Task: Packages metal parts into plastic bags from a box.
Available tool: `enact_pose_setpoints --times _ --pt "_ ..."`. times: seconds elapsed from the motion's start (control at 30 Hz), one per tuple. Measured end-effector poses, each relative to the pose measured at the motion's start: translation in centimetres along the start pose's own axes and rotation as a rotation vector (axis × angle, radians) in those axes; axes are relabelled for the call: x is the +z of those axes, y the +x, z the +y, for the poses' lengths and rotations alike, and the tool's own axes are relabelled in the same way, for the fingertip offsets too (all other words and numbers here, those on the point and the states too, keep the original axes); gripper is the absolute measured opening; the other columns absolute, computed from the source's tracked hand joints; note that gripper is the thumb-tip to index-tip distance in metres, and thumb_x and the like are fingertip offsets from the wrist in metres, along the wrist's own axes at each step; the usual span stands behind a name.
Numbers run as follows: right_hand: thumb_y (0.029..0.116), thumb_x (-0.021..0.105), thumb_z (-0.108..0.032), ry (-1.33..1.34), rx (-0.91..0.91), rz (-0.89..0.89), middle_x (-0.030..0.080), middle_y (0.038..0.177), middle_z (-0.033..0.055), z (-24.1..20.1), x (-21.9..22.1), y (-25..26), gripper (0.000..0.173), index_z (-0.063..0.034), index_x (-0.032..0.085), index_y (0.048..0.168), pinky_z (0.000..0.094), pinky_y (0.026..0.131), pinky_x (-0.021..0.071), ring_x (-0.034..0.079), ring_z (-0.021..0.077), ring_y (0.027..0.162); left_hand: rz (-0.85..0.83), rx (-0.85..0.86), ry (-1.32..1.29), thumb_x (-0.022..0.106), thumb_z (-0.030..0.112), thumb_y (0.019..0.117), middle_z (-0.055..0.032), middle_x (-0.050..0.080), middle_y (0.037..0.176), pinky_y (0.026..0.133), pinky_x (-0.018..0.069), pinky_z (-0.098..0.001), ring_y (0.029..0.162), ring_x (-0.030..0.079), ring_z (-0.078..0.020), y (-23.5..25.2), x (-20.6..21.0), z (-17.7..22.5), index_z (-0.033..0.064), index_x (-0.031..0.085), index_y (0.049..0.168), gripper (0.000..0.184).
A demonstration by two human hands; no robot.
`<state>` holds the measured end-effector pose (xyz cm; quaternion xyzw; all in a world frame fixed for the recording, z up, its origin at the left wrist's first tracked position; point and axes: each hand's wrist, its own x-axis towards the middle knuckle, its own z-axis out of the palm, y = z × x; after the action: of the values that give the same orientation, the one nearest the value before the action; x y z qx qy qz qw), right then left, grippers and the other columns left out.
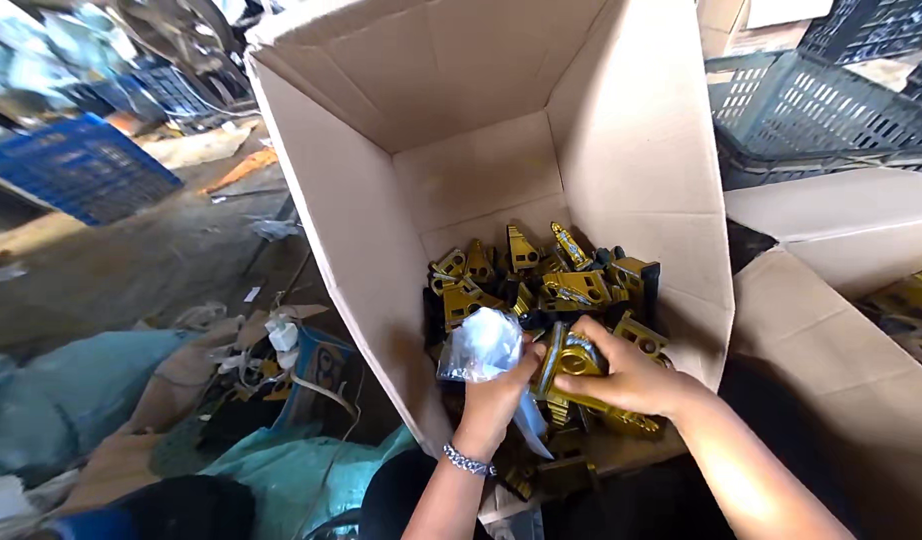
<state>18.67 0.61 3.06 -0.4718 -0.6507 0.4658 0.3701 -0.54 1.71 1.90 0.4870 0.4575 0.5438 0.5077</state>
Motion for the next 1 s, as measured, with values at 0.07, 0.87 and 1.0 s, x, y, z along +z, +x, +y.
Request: enact_pose_setpoints --times 0.07,0.87,1.0 --pt "0.0909 0.073 -0.026 -0.056 -0.106 0.199 0.068 0.107 0.0097 0.8 1.5 0.6 0.050 0.0041 0.053 0.126 0.0239 0.086 0.0565 0.067 0.0057 0.096 0.017 -0.129 -0.106 0.071 -0.003 0.0866 -0.0036 0.070 0.096 0.087 0.0575 -0.0261 0.092 0.068 -0.0084 0.2 0.0 1.0 -0.0027 0.060 0.112 0.027" --pt "0.0941 0.059 0.000 0.803 0.198 0.274 0.065 0.125 0.0095 2.9 4.7 -0.6 0.049 0.0001 0.050 0.142 0.0307 0.084 0.0617 0.070 0.0153 0.100 -0.224 0.091 0.204 0.077 0.012 0.0864 -0.0048 0.072 0.100 0.094 0.0560 -0.0247 0.097 0.068 -0.0058 -1.0 0.1 -1.2 -0.0049 0.067 0.111 0.032" --pt "0.0886 0.062 0.004 0.995 0.123 0.537 0.069 0.111 0.0155 3.9 5.5 -0.5 0.033 0.0046 0.059 0.121 0.0365 0.083 0.0633 0.073 0.0229 0.091 -0.062 0.259 0.417 0.083 0.023 0.0809 -0.0154 0.071 0.106 0.097 0.0546 -0.0276 0.102 0.069 -0.0123 0.3 -1.6 -3.1 -0.0146 0.060 0.118 0.058"
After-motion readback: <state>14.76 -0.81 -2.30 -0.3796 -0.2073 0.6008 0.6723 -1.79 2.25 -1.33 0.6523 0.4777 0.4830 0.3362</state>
